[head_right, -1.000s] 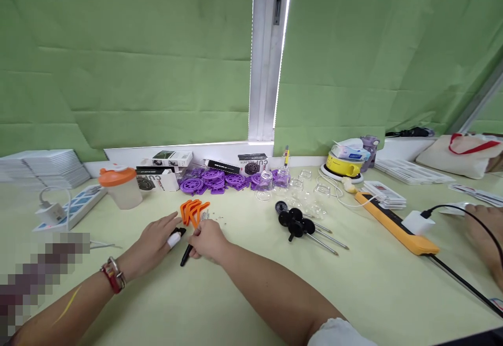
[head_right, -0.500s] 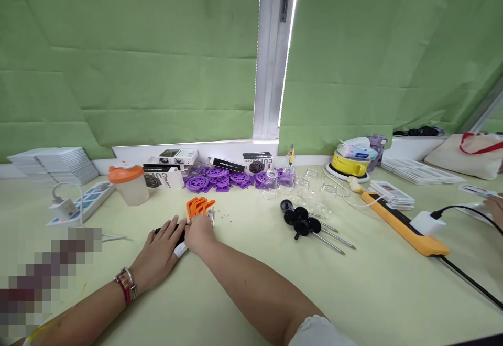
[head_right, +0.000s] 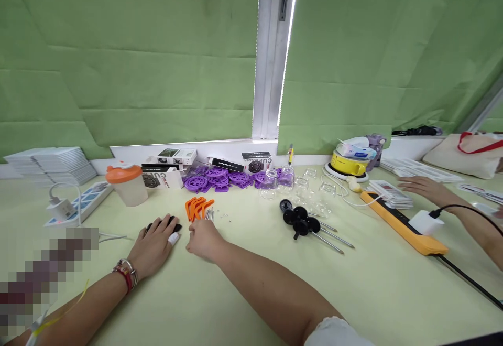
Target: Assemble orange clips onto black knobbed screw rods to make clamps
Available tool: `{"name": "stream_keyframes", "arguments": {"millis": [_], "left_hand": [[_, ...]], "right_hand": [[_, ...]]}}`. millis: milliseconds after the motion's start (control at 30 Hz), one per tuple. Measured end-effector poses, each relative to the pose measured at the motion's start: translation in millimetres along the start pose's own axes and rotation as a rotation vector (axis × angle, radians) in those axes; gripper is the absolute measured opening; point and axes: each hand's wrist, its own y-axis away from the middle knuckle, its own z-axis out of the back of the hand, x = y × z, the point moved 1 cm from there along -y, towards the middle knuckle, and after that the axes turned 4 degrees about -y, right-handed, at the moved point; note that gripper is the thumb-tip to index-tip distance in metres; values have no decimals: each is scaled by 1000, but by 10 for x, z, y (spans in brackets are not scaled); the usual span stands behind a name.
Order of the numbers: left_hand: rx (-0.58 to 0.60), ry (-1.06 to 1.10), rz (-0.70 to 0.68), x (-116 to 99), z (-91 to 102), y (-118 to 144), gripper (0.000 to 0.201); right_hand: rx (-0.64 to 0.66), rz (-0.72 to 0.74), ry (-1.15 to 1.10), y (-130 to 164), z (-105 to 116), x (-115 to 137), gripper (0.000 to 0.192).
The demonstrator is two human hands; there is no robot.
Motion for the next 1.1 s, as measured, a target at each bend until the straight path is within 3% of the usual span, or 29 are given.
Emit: {"name": "stream_keyframes", "arguments": {"millis": [100,267,433,833,1100], "left_hand": [[-23,-7,44,89,-17,-175,59],[-64,5,79,180,-91,-527,57],[-41,2,108,194,-148,-755,57],[-76,-15,107,203,-177,-759,57],[-95,-30,124,196,-183,-750,62]], "right_hand": [[16,-134,-98,233,117,-90,27],[48,-136,-149,537,312,-239,29],[71,-102,-202,660,413,-292,29],[72,-73,-258,636,419,-257,23],[80,-37,-175,626,395,-295,24]]}}
